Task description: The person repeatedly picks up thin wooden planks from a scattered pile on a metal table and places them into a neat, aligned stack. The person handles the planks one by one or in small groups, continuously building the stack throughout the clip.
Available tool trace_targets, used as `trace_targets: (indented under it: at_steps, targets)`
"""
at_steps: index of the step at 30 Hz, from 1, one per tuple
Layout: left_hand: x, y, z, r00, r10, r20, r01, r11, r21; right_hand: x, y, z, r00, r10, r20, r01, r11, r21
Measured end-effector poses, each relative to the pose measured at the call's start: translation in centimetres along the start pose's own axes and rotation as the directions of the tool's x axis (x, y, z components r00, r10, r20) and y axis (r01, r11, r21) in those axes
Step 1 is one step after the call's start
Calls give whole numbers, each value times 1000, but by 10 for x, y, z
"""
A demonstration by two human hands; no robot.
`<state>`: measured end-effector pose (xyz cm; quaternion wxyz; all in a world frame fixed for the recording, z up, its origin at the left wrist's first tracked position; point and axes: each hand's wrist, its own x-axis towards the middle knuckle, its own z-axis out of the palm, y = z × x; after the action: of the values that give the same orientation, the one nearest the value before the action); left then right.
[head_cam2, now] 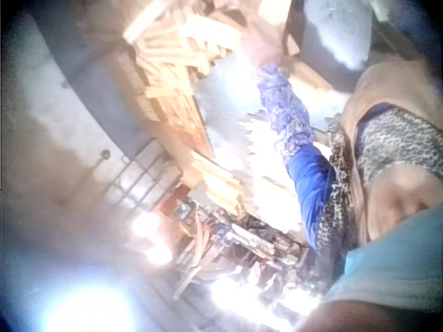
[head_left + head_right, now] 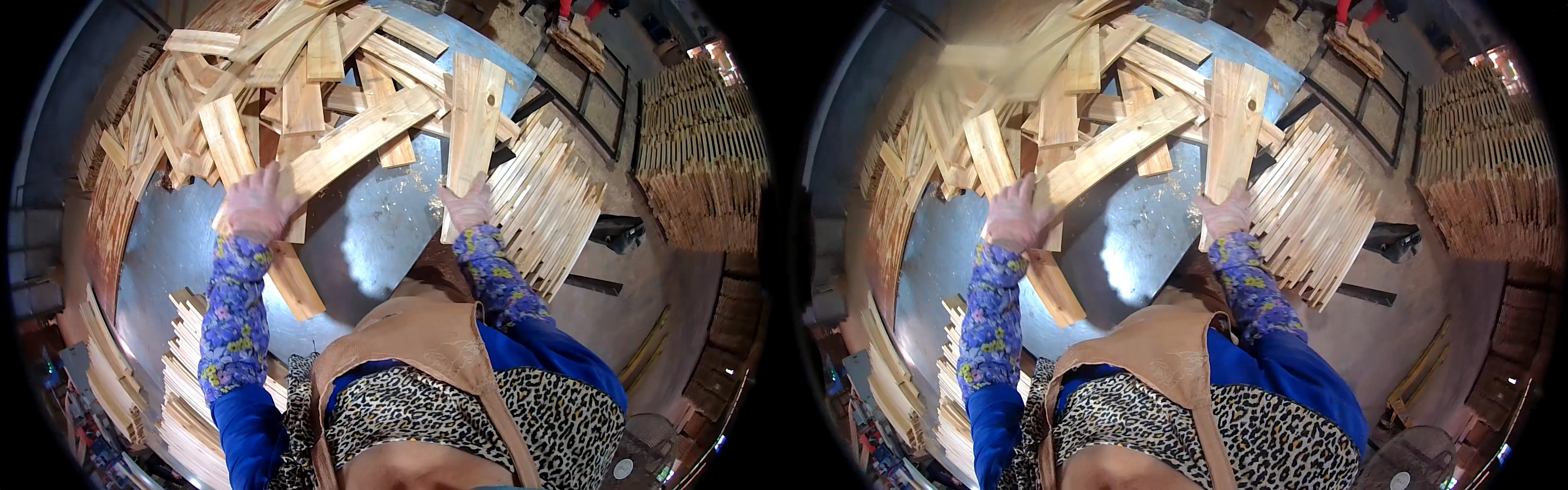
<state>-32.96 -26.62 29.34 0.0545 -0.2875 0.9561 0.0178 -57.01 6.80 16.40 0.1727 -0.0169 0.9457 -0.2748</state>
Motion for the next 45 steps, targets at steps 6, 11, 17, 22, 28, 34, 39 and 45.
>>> trace_targets:
  at_steps: [6,11,17,22,28,34,39,45]
  targets:
    - [-23,17,18,997,-28,69,26,999,36,-9,-18,-4,993,112,46,-114,993,41]
    - [-89,8,-4,996,-94,-2,91,978,-187,-36,16,-31,940,-266,213,-52,505,862]
    - [-226,10,33,873,-483,-70,177,446,-877,-81,-21,-32,522,-691,500,-236,447,863]
    - [-287,0,76,744,-647,166,-44,-295,-954,-157,-117,39,155,-737,657,-147,641,753]
    - [-316,5,97,589,-756,287,369,-64,-927,-279,-143,150,37,-365,930,613,743,267]
    - [-324,36,118,730,-681,-57,560,644,-521,-296,-114,180,-260,-442,858,882,253,397]
    - [-321,50,132,708,-674,-209,551,713,-434,-174,-116,146,269,-664,697,731,612,301]
    - [-280,54,127,695,-718,-38,611,617,-496,-96,-158,167,494,-580,648,17,751,660]
